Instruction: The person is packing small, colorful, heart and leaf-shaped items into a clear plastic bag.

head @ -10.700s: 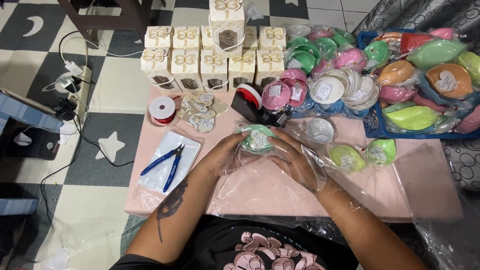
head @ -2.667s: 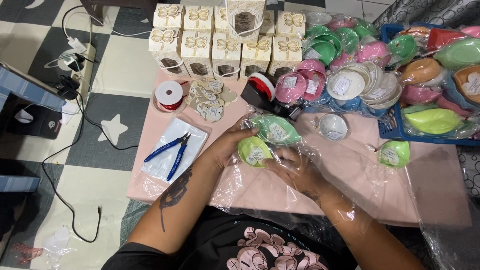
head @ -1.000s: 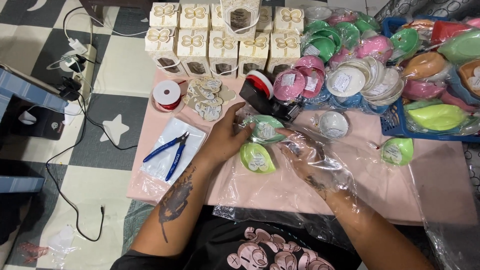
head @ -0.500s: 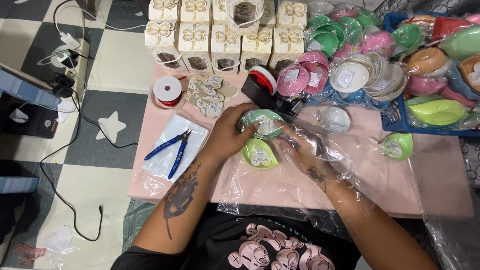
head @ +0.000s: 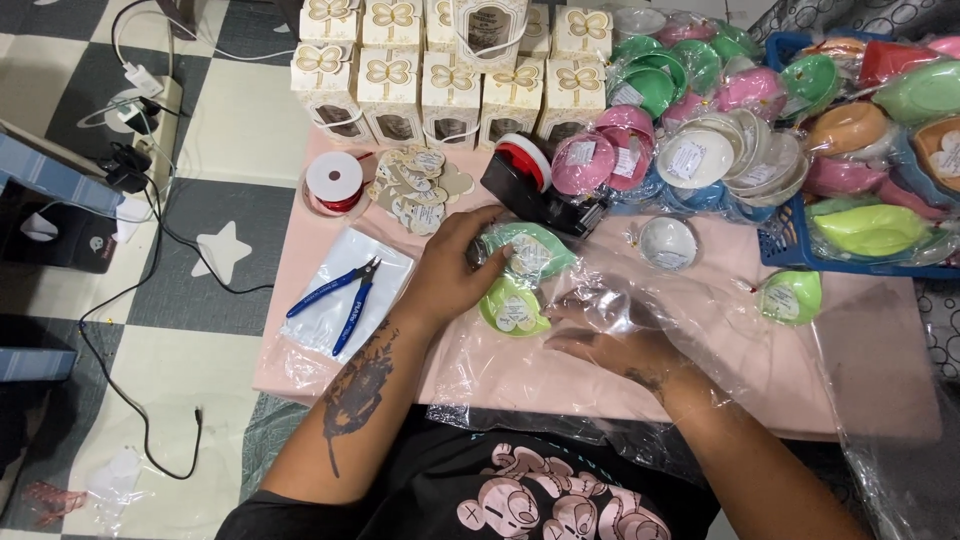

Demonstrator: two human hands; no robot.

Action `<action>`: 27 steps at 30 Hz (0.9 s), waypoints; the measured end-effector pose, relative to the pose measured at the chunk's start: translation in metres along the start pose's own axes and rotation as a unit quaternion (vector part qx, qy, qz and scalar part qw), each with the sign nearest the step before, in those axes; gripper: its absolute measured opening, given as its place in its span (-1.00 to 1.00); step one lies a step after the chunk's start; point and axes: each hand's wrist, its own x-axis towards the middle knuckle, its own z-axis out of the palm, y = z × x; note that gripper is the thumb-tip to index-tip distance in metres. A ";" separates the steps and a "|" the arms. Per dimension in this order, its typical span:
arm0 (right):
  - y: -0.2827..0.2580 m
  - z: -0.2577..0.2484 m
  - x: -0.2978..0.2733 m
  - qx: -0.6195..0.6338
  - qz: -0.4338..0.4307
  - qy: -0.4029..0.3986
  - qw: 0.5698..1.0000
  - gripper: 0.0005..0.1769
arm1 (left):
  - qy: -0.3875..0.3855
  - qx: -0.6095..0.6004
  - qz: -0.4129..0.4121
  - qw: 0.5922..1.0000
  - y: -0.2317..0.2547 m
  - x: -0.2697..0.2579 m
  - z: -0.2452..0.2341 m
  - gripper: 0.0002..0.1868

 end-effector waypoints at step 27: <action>0.013 0.018 0.008 -0.079 -0.100 0.122 0.984 -0.47 | -0.045 -0.049 -0.042 0.997 0.004 0.007 -0.007 -0.41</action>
